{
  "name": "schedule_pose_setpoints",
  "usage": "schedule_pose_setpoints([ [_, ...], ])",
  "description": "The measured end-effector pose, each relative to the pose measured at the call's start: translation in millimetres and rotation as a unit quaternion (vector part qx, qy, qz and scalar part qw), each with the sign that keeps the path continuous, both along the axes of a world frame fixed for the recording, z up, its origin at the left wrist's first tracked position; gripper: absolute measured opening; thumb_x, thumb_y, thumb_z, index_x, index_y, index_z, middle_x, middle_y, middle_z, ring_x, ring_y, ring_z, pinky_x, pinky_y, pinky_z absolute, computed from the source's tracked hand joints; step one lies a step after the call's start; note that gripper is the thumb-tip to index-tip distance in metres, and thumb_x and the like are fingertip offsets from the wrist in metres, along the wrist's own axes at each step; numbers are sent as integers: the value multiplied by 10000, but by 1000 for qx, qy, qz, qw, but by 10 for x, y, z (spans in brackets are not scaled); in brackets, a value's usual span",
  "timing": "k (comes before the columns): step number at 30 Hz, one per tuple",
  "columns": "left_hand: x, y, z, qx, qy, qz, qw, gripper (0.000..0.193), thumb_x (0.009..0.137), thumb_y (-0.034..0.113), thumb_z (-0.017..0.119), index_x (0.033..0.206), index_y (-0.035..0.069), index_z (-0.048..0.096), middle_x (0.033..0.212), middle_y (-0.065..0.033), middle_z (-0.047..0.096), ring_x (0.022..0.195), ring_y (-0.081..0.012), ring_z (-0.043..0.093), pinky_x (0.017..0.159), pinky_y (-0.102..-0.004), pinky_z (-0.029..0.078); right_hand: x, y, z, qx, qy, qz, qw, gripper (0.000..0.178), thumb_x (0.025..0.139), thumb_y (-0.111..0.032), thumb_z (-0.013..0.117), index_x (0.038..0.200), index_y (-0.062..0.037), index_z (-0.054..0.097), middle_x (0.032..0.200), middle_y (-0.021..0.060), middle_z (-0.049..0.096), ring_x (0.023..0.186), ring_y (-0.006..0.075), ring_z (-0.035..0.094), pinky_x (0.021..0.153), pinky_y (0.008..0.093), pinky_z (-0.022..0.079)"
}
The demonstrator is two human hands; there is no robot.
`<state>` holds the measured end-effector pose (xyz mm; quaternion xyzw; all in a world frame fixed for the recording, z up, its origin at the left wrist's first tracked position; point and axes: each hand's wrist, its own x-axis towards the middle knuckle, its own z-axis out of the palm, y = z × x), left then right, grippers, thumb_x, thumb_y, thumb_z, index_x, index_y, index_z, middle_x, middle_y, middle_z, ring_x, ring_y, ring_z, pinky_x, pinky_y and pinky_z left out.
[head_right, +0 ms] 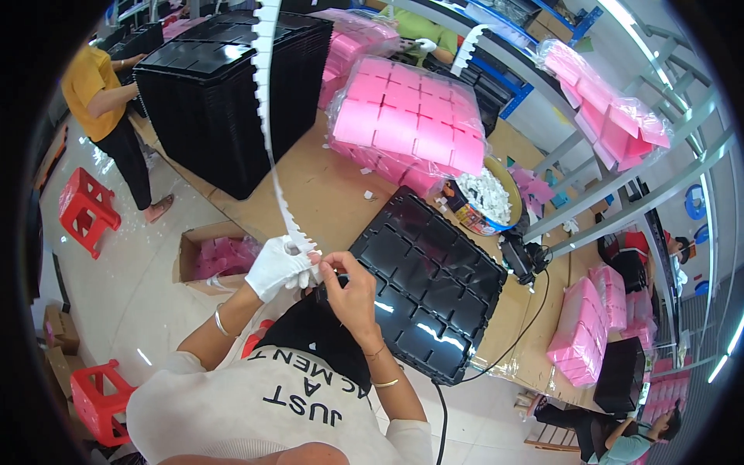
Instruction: The person assembles pink foam pads into a grid-like black plastic tray by hand, fitting each pad into a slot.
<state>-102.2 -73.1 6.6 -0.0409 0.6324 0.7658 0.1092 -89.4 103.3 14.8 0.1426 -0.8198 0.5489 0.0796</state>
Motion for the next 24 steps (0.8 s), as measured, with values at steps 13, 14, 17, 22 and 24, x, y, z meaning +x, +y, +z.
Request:
schedule_pose_setpoints([
  [13,-293,62,-555,-98,31,100,990,157,941,140,722,990,-8,706,658,-35,639,472,-90,578,406,-250,428,-1282,1063,80,143,54,-52,987,51,854,-27,720,898,-17,698,823,122,650,740,243,660,697,355,521],
  [14,-278,26,-586,-113,49,103,987,150,915,132,734,946,-14,715,685,-51,665,500,-97,599,430,-245,447,-1429,1191,39,179,63,-58,980,46,852,-24,717,894,-20,700,828,130,657,747,255,669,698,364,523],
  [17,-225,-106,-656,-125,19,74,989,168,901,138,751,934,-23,716,711,-61,690,524,-102,609,448,-260,467,-1813,1395,-73,241,78,-58,966,45,840,-27,715,883,-34,705,851,145,676,774,285,685,696,392,527],
  [22,-75,-274,-946,-248,20,80,965,257,833,171,803,787,-36,658,639,-120,611,589,-144,514,584,-336,459,-2095,1399,-151,325,81,-75,939,46,811,-55,721,855,-64,712,877,158,691,818,334,694,694,444,530],
  [24,-49,-262,-961,-242,25,76,967,271,832,174,806,770,-34,642,635,-117,601,585,-143,510,580,-337,459,-2165,1401,-192,346,95,-74,930,42,802,-75,722,843,-77,712,877,156,691,835,348,692,692,467,531],
])
